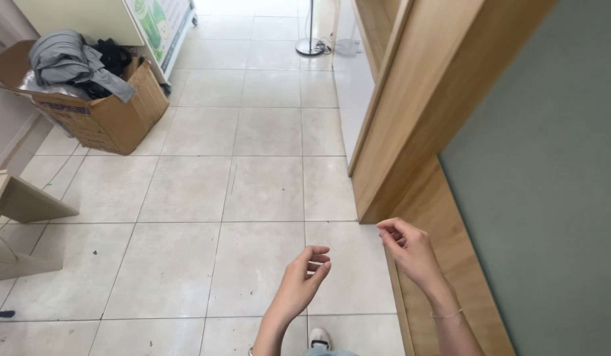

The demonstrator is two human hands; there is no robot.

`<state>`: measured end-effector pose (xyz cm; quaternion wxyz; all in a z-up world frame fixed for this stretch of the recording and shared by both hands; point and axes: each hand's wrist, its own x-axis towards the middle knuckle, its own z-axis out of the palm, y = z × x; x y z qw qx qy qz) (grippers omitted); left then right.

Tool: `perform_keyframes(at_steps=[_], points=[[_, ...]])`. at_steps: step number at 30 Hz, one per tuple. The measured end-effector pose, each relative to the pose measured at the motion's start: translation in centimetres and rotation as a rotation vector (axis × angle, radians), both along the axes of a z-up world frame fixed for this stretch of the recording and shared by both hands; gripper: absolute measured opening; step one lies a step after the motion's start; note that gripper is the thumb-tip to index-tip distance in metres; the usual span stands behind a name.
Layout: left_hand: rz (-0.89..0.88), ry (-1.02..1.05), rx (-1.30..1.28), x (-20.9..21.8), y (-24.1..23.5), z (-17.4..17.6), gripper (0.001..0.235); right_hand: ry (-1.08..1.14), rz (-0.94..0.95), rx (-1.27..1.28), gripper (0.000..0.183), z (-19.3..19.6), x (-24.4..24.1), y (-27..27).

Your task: Picking up small green gift boxes from a display shelf and placing them on a wooden counter.

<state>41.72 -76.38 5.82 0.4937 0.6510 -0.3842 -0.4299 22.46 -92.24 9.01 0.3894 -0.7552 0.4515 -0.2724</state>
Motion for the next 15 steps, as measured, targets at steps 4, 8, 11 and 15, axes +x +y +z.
perform_keyframes(at_steps=[4,8,11,15], points=[[0.026,0.025,0.014,2.9,-6.6,0.7,0.034,0.003,0.035,-0.035,0.017,0.3,3.7,-8.0],[0.074,0.056,0.062,7.0,-12.8,-1.3,0.034,0.008,0.07,0.006,0.016,-1.4,7.7,-14.2],[0.096,0.085,0.052,11.2,-18.0,-2.3,0.032,0.021,0.061,0.039,0.016,-2.2,11.0,-18.9],[0.064,0.06,0.08,17.9,-26.4,-2.6,0.031,-0.007,0.025,0.064,0.017,-4.2,15.6,-26.6]])
